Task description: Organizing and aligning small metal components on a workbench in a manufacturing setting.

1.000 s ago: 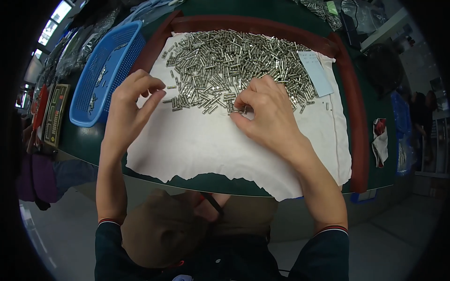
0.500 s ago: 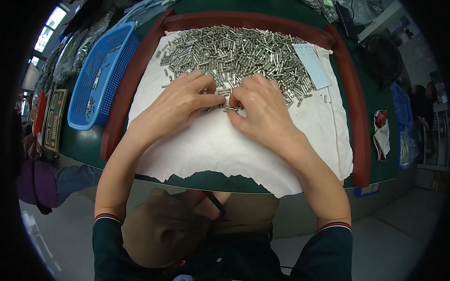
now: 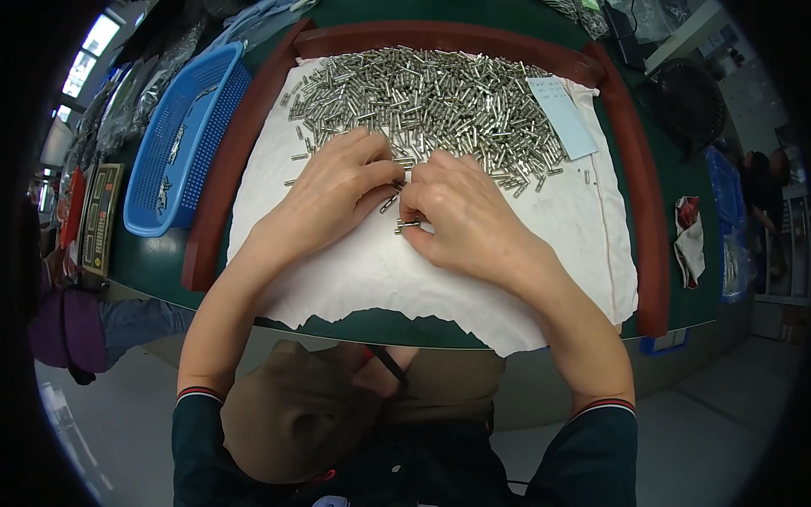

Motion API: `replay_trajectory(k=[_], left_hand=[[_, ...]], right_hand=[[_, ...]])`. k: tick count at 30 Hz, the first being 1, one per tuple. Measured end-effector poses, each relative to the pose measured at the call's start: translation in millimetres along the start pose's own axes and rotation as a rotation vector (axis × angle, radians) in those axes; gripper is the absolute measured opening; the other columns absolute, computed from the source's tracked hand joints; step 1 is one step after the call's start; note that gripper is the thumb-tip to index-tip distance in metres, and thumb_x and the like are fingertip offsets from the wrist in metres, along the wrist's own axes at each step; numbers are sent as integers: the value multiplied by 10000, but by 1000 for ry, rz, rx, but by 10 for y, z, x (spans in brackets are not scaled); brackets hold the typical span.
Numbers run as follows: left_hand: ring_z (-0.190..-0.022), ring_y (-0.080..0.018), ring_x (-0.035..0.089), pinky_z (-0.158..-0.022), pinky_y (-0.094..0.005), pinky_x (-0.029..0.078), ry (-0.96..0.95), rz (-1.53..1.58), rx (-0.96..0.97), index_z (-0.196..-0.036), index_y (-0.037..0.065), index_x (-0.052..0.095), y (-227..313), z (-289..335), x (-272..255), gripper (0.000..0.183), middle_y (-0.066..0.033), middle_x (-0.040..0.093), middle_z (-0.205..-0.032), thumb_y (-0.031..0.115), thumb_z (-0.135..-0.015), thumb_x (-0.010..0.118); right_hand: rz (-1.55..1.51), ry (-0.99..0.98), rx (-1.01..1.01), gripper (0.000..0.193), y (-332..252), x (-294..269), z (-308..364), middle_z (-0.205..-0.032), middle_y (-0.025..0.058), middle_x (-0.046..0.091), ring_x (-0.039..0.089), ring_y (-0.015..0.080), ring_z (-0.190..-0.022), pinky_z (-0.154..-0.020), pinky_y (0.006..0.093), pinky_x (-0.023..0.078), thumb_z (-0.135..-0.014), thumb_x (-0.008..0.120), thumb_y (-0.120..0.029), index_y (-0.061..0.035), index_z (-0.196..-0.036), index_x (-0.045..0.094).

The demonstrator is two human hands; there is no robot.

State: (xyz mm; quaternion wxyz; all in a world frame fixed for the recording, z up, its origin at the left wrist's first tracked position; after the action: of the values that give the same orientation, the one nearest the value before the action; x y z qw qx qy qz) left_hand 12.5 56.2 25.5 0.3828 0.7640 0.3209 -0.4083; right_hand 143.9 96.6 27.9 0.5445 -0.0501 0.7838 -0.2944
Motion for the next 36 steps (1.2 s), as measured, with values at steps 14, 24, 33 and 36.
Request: replay_trajectory(k=[14,24,33,36], left_hand=[[-830,-308,583,-723,-396,472,157,88,-352,-966,-27,643,104,336,-8,241,-125,590,-831,54,-744,691],[-841,-317,577,-746,-411,469,94,93,-326,-1031,-39,646,184,314,37,338,-148,580,-878,109,-732,697],[-828,-300,581,-732,-397,473,133,135,-311,-1041,-24,653,171,340,88,319,-130,578,-847,72,-739,693],[-808,-290,586,-720,-389,479,136,147,-323,-1039,-20,655,170,323,93,316,-123,581,-825,70,-738,689]], right_hand=[[-64,48,-19,208,38,30,-35,-803,58,564,541,253,-863,-781,367,424,-696,737,-63,-35,-891,669],[74,178,-19,86,93,-5,-22,-762,70,556,535,253,-813,-748,380,418,-716,664,-33,-13,-800,668],[0,-109,-6,117,65,-74,5,-747,60,550,532,255,-812,-734,381,410,-691,708,-106,-51,-709,607],[20,-72,-31,142,22,-4,-7,-693,55,541,538,254,-777,-711,377,411,-680,719,-115,-53,-676,591]])
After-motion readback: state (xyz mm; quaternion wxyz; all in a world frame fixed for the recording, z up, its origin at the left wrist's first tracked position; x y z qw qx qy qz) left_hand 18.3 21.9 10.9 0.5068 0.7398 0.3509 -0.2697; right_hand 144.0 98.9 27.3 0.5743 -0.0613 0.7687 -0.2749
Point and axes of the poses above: each hand's wrist, its own z-axis away from the middle knuckle, its own x-axis out of the palm, y = z × x, the point moved 5 cm from there along -z, towards the middle knuckle
